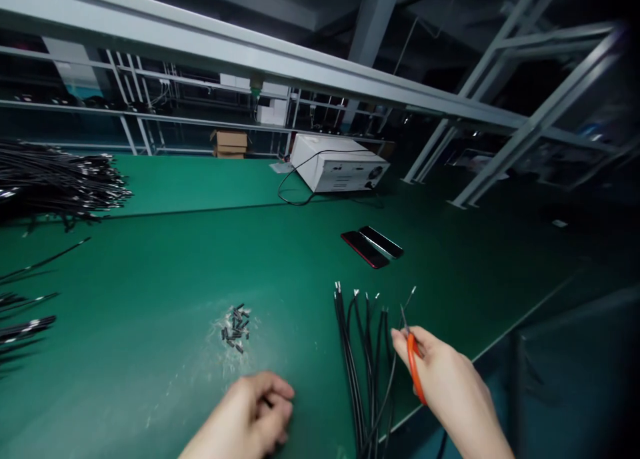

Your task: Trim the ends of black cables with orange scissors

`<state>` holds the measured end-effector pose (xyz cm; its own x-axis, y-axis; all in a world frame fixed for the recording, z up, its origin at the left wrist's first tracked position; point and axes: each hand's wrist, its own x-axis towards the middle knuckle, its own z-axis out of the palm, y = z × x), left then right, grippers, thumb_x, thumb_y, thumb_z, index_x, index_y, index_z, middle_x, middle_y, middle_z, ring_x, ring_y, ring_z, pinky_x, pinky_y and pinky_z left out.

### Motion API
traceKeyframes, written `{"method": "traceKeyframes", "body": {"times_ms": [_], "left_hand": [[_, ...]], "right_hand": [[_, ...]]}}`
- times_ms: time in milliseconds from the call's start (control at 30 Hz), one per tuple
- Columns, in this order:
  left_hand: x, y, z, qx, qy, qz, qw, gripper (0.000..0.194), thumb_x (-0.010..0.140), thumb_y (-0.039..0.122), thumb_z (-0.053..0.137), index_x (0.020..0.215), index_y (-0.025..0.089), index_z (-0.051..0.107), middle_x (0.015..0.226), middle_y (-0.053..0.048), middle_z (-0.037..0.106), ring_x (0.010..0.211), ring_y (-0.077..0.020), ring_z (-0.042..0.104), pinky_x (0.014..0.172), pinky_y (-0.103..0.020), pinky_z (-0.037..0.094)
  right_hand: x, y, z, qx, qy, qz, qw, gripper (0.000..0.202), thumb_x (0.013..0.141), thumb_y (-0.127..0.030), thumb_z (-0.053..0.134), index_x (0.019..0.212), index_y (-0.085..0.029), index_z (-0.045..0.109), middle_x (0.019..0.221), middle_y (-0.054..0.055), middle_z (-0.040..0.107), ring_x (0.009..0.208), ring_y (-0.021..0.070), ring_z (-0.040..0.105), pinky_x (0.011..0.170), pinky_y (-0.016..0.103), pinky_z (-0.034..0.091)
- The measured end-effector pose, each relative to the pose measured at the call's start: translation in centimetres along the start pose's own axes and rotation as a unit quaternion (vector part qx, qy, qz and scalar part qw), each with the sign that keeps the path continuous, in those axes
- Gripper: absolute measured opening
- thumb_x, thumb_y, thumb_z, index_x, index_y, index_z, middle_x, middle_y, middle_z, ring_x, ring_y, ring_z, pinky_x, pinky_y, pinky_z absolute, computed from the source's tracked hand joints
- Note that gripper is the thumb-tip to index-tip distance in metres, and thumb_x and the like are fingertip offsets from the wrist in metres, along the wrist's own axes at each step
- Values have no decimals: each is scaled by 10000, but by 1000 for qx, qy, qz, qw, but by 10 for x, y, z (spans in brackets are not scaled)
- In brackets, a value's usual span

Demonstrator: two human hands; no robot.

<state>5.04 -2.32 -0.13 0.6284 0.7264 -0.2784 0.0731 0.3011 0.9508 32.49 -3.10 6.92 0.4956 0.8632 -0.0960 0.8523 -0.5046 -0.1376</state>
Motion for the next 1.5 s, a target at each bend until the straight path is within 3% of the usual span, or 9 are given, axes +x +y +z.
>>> {"method": "traceKeyframes", "body": {"times_ms": [100,267,567,667,833,1033,1167,1300,1500], "left_hand": [[21,2,40,148,-12,-3,989,193,818,211,463,808,49,567,684,-86,482,531,-124,473,438,-123,255],[65,10,82,290,190,41,937,152,823,182,517,746,65,578,704,-109,488,677,-203,489,506,-171,237],[69,5,80,12,162,-31,986,70,711,95,408,722,48,458,598,-65,481,510,-137,475,402,-121,290],[50,7,66,-263,126,0,957,307,643,261,450,844,72,315,800,-125,506,691,-193,524,474,-115,370],[6,22,3,-288,202,23,936,809,618,525,770,1104,27,358,1008,-174,440,879,-217,486,687,-185,471],[-7,16,-42,-308,207,60,927,732,672,446,793,1135,29,407,981,-147,441,885,-238,478,678,-207,487],[-5,6,-42,-336,172,57,924,652,678,425,797,991,11,402,891,-148,459,764,-176,506,593,-156,480],[-7,3,-39,-329,153,55,930,671,655,474,795,931,-1,409,869,-160,463,725,-162,509,555,-129,465],[-8,12,-36,-312,198,73,926,655,664,458,787,950,-15,437,902,-179,467,765,-191,512,582,-137,466]], "right_hand": [[2,7,12,-1,-54,37,998,428,809,-584,211,816,-233,455,742,29,548,725,219,501,594,289,320],[-9,-12,30,0,34,-7,999,513,782,-663,197,933,-242,447,716,59,557,710,263,528,567,308,309],[-10,-20,58,119,-52,-63,990,378,783,-531,357,1023,-253,445,1013,-25,541,908,178,524,734,273,371],[-11,-20,58,60,-49,-62,995,367,811,-511,295,1047,-266,434,975,-9,557,905,212,526,733,312,364],[-8,-23,50,-9,-81,-73,994,320,814,-493,268,1022,-283,390,814,32,564,829,260,536,645,337,347],[-12,-75,19,-9,32,-143,989,357,801,-542,282,981,-273,431,643,51,513,638,246,488,538,325,314],[-22,-145,15,409,-157,-296,849,312,781,-471,465,850,-177,389,793,16,494,721,112,503,627,203,413],[-23,-192,33,499,-368,-270,737,380,667,-314,628,869,-130,364,812,28,528,522,75,470,469,191,384],[-17,-198,49,549,-416,-208,694,397,666,-239,636,939,-111,377,691,6,502,475,45,408,436,160,335]]}}
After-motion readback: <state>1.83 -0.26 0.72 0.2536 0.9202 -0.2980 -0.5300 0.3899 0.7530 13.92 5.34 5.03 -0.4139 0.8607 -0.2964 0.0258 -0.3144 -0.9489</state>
